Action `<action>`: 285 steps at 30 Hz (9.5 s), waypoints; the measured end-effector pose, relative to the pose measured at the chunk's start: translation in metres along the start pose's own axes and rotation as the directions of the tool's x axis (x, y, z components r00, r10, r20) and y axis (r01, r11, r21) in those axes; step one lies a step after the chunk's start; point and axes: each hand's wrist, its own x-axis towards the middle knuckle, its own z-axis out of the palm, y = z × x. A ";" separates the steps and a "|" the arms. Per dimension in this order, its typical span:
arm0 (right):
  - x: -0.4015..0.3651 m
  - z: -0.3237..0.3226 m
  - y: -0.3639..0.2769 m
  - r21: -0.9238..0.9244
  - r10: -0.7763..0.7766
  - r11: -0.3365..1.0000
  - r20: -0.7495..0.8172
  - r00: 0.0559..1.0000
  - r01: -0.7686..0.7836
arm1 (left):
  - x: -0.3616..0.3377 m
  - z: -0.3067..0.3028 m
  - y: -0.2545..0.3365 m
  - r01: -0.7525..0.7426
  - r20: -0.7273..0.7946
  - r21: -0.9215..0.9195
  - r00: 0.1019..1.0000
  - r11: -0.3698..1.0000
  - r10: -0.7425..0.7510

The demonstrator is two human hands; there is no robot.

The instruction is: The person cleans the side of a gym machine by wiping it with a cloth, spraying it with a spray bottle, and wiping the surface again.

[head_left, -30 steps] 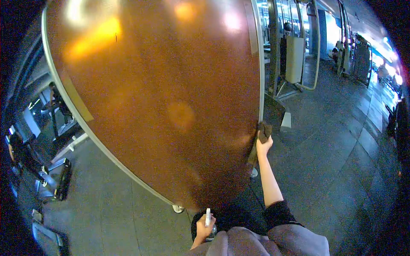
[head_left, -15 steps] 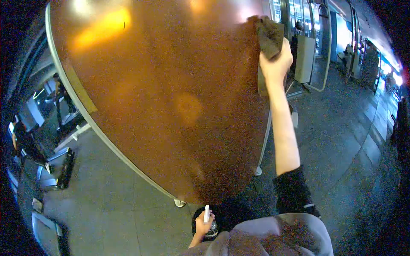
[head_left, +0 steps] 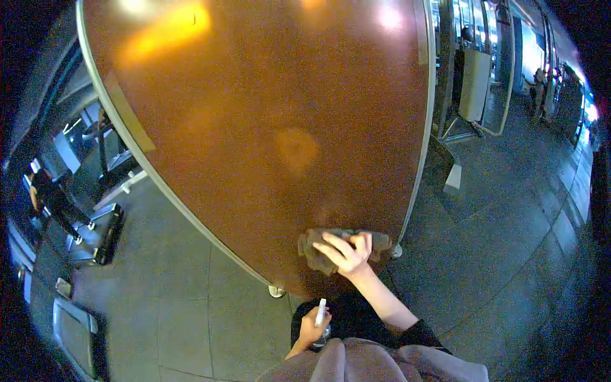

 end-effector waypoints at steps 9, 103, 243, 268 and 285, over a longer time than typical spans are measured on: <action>0.282 -0.019 0.050 -0.101 -0.053 0.995 -0.449 0.892 0.008 | -0.001 0.005 -0.001 0.031 0.002 -0.081 1.000 0.996 -0.031; -0.178 -0.046 0.052 0.460 -0.617 0.778 0.686 0.385 0.428 | -0.111 -0.132 0.186 -0.144 -0.309 -0.619 0.948 0.772 -0.071; -0.324 0.032 0.104 0.438 0.996 0.086 -0.068 0.063 -0.895 | -0.128 -0.032 -0.118 -0.163 -0.296 0.359 0.914 0.919 0.278; -0.238 0.033 0.158 0.235 0.953 0.298 -0.126 0.275 -0.925 | -0.119 -0.035 -0.095 -0.007 -0.199 0.296 0.978 0.955 0.069; -0.305 0.007 0.126 -0.094 0.973 -0.231 -0.023 -0.230 -0.968 | -0.114 -0.031 -0.086 -0.007 -0.150 0.236 0.988 0.972 0.043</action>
